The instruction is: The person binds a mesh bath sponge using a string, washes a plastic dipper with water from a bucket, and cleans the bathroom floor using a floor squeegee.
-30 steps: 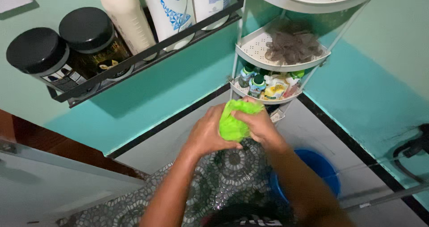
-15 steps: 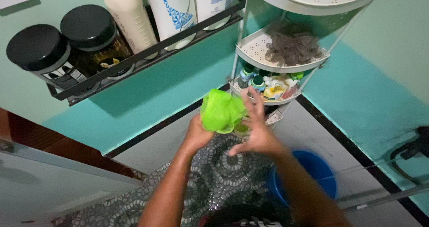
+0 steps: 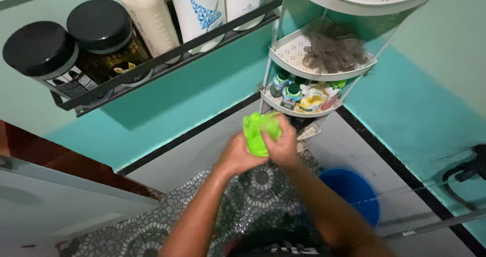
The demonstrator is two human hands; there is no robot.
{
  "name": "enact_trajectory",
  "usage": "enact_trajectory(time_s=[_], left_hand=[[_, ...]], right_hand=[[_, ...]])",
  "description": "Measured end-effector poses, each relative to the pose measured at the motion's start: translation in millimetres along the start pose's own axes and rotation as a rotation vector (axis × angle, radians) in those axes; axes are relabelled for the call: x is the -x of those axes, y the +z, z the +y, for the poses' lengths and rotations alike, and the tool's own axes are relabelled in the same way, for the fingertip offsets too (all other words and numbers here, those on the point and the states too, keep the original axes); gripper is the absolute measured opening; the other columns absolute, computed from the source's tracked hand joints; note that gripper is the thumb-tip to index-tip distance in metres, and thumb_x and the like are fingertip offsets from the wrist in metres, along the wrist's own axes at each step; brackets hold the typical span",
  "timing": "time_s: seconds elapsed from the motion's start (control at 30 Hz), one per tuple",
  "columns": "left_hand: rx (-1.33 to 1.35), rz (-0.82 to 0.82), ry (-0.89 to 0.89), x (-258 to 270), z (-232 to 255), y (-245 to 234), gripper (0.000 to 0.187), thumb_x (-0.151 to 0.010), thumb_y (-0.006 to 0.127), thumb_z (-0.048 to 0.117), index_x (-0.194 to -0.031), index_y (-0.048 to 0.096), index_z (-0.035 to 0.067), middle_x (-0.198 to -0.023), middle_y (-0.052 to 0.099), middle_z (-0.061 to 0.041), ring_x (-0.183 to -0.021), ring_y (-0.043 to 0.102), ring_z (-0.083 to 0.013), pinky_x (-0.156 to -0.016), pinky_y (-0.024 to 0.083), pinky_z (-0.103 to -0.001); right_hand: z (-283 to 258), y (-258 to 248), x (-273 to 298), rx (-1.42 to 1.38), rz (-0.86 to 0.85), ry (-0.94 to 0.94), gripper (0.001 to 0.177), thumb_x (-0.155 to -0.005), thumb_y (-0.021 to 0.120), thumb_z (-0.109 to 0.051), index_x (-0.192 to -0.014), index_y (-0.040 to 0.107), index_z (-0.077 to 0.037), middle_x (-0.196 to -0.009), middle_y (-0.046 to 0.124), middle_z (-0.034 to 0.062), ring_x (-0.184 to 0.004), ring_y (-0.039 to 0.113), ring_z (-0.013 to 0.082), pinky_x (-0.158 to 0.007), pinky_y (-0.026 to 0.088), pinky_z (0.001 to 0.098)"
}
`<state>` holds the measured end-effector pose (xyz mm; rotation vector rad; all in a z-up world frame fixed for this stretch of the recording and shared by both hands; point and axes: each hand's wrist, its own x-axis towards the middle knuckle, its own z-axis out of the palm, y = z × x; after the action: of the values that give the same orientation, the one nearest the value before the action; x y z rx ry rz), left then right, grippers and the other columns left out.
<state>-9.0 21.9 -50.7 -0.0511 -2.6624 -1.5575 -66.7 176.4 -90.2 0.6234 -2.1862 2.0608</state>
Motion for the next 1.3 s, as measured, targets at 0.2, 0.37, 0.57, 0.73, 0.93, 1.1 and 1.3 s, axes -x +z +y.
enact_trajectory(time_s=[0.2, 0.37, 0.57, 0.73, 0.93, 1.1, 1.3], left_hand=[[0.187, -0.115, -0.059, -11, -39, 7, 0.034, -0.082, 0.077, 0.028, -0.108, 0.074, 0.007, -0.099, 0.079, -0.015, -0.093, 0.076, -0.0262, -0.082, 0.058, -0.039], [0.331, -0.236, -0.117, -24, -65, -5, 0.034, -0.081, 0.075, 0.023, -0.113, 0.074, 0.010, -0.104, 0.079, -0.010, -0.093, 0.074, -0.0209, -0.085, 0.060, -0.038], [0.126, -0.510, -0.066, -24, -45, -31, 0.038, -0.078, 0.078, 0.024, -0.113, 0.072, 0.009, -0.102, 0.079, -0.008, -0.091, 0.074, -0.0173, -0.085, 0.057, -0.035], [0.092, -0.603, -0.002, -26, -42, -53, 0.036, -0.074, 0.084, 0.031, -0.099, 0.078, 0.006, -0.087, 0.080, -0.009, -0.077, 0.073, -0.0206, -0.078, 0.057, -0.037], [-0.190, -0.491, -0.091, -32, -50, -60, 0.041, -0.068, 0.081, 0.035, -0.097, 0.078, 0.007, -0.085, 0.078, -0.014, -0.077, 0.075, -0.0263, -0.074, 0.057, -0.039], [-0.330, -0.508, -0.008, -40, -52, -38, 0.045, -0.066, 0.086, 0.037, -0.098, 0.075, 0.007, -0.092, 0.074, -0.017, -0.082, 0.071, -0.0320, -0.075, 0.056, -0.043], [-0.364, -0.568, 0.118, -41, -34, -31, 0.040, -0.060, 0.084, 0.034, -0.090, 0.076, 0.009, -0.089, 0.076, -0.017, -0.081, 0.073, -0.0327, -0.076, 0.057, -0.042]], right_hand=[[-16, -13, -11, 0.261, -0.234, -0.291, 0.063, -0.089, 0.063, -0.001, -0.150, 0.066, -0.019, -0.142, 0.061, 0.0132, -0.140, 0.046, 0.0313, -0.126, 0.041, 0.0434], [-54, -21, -15, 0.394, -0.472, -0.465, 0.093, -0.061, 0.093, -0.044, -0.145, 0.057, -0.028, -0.159, -0.004, 0.0337, -0.147, 0.018, 0.0529, -0.120, 0.028, 0.0559], [-25, -24, -29, 0.497, -0.669, -0.388, 0.090, -0.059, 0.095, -0.043, -0.140, 0.063, -0.019, -0.154, 0.035, 0.0247, -0.146, 0.035, 0.0457, -0.120, 0.034, 0.0550], [-19, -44, -35, 0.356, -0.749, -0.087, 0.070, -0.075, 0.083, -0.036, -0.138, 0.066, -0.013, -0.145, 0.063, 0.0105, -0.137, 0.060, 0.0261, -0.116, 0.049, 0.0428], [-87, -59, -33, 0.680, -0.324, -0.417, 0.069, -0.067, 0.088, -0.037, -0.129, 0.070, -0.013, -0.143, 0.048, 0.0236, -0.135, 0.044, 0.0438, -0.111, 0.038, 0.0535], [-95, 2, -12, 1.007, -0.292, -0.946, 0.108, -0.053, 0.073, -0.080, -0.146, 0.044, -0.034, -0.145, 0.051, 0.0156, -0.132, 0.044, 0.0478, -0.101, 0.027, 0.0690], [-40, -12, -11, 0.180, -0.645, -0.416, 0.109, -0.078, 0.088, -0.039, -0.160, 0.026, -0.002, -0.150, 0.043, 0.0245, -0.132, 0.051, 0.0333, -0.106, 0.043, 0.0411]])
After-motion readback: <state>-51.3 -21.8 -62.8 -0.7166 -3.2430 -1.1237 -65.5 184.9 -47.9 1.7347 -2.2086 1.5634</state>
